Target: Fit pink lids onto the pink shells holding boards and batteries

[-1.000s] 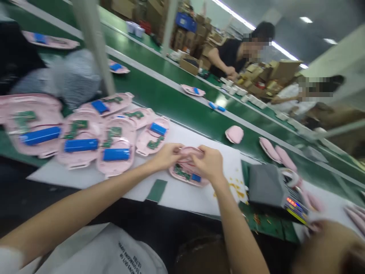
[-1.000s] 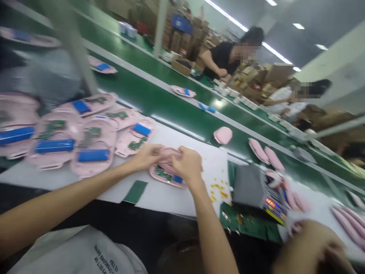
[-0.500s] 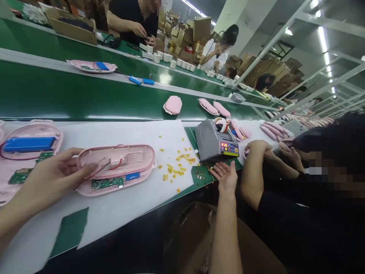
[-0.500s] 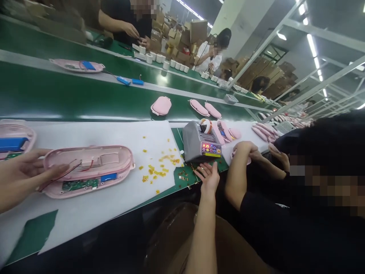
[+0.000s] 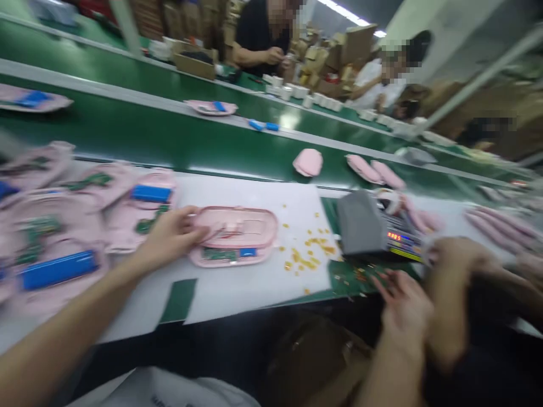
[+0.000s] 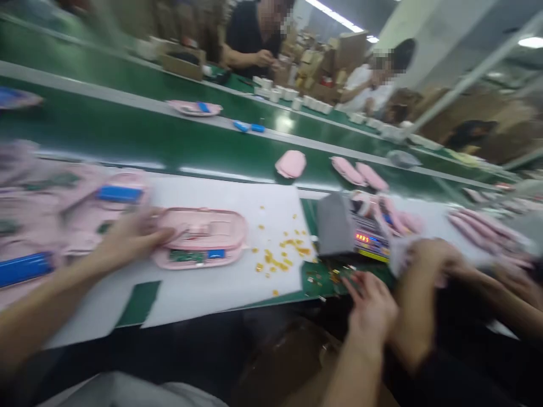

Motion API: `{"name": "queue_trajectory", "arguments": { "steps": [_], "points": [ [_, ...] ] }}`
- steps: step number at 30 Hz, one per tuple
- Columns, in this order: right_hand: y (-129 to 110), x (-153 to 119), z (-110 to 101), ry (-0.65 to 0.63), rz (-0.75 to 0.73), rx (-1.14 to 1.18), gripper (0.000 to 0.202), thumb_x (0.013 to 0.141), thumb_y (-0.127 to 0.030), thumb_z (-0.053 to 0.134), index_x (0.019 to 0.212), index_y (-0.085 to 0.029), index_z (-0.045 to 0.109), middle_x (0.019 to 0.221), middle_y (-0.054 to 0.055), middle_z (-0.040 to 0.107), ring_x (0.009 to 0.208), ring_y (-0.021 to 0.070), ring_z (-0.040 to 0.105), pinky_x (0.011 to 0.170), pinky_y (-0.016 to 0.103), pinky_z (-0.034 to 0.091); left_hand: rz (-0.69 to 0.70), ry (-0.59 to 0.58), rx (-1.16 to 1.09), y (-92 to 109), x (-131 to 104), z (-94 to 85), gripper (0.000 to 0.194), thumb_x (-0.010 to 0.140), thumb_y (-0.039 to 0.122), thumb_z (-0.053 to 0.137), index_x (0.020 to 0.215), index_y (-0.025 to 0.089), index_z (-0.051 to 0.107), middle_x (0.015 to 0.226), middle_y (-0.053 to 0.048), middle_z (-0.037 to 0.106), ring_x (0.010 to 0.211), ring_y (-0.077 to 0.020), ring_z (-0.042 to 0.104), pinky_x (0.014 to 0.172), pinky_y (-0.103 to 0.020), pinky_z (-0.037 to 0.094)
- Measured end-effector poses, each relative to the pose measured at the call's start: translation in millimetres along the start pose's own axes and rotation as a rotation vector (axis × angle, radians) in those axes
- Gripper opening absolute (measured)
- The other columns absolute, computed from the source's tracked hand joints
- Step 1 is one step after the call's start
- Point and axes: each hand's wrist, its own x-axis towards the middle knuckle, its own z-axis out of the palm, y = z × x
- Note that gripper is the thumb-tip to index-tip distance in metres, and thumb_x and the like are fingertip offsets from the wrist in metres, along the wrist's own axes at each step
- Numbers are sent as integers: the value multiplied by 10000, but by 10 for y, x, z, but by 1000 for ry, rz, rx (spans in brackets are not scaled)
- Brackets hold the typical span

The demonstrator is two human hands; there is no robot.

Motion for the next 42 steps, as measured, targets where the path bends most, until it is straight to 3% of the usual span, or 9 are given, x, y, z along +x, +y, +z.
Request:
{"name": "queue_trajectory", "arguments": {
  "steps": [3, 9, 13, 21, 26, 30, 37, 40, 42],
  "points": [
    [-249, -527, 421, -136, -334, -114, 139, 724, -376, 756, 684, -324, 633, 830, 90, 600, 797, 272, 647, 807, 493, 578, -104, -68, -242, -3, -18, 3, 302, 725, 354, 710, 941, 169, 608, 744, -19, 699, 654, -190, 680, 516, -240, 493],
    [-537, -1363, 1851, -1219, -989, -421, 158, 930, -323, 556, 835, -237, 646, 1119, 70, 609, 1066, 244, 604, 909, 432, 512, -89, -106, -496, -95, -34, 9, 263, 750, 154, 678, 1007, 111, 638, 836, -49, 718, 749, -156, 696, 633, -218, 534],
    [-358, -1439, 2269, -1364, -1201, -725, 174, 936, -273, 523, 820, -214, 637, 1182, 68, 585, 965, 215, 595, 773, 361, 488, -22, -74, -515, -170, -23, 23, 267, 748, 67, 612, 1006, 107, 669, 853, -53, 721, 749, -151, 687, 604, -199, 506],
    [-236, -1535, 2302, -1168, -1407, -866, 160, 841, -271, 575, 707, -214, 643, 1007, 71, 654, 901, 232, 574, 630, 325, 416, 67, -60, -456, -248, -16, 53, 280, 711, 7, 558, 940, 113, 679, 865, -58, 720, 752, -148, 678, 612, -198, 491],
    [-415, -1436, 2451, -1022, -1047, -1055, 326, 666, -525, 722, 720, -216, 631, 807, 46, 661, 681, 202, 579, 557, 307, 375, -4, -5, -400, -219, -78, 46, 266, 755, 65, 580, 1002, 133, 652, 938, -63, 710, 738, -153, 670, 590, -213, 475],
    [-522, -1311, 2409, -1267, -791, -952, 273, 727, -488, 636, 739, -217, 671, 712, 23, 698, 676, 200, 648, 636, 309, 462, 78, 4, -245, -181, -106, 32, 250, 840, 250, 647, 1072, 160, 629, 954, -43, 705, 816, -187, 661, 667, -251, 479],
    [-106, -1336, 1643, -1069, -1564, -646, 91, 885, -301, 592, 901, -259, 671, 979, 31, 749, 823, 188, 705, 737, 296, 514, 494, -274, 227, -141, -273, -113, 434, 884, 71, 451, 1275, 174, 609, 1286, -128, 642, 1225, -257, 579, 1052, -395, 421],
    [202, -1364, 1523, -1140, -1613, -677, 462, 823, -505, 642, 1170, -204, 586, 1320, 153, 615, 1150, 330, 626, 915, 442, 521, 564, -381, 504, -18, -438, -464, 694, 767, 107, 594, 1448, 134, 461, 1534, -183, 408, 1477, -344, 281, 1201, -511, 226],
    [322, -1353, 1559, -1225, -1521, -754, 761, 785, -582, 621, 1392, -164, 434, 1392, 198, 539, 1227, 385, 564, 947, 520, 505, 538, -321, 580, 59, -539, -800, 703, 758, 149, 626, 1442, 147, 465, 1495, -164, 463, 1434, -333, 357, 1186, -477, 277]
  ]
}}
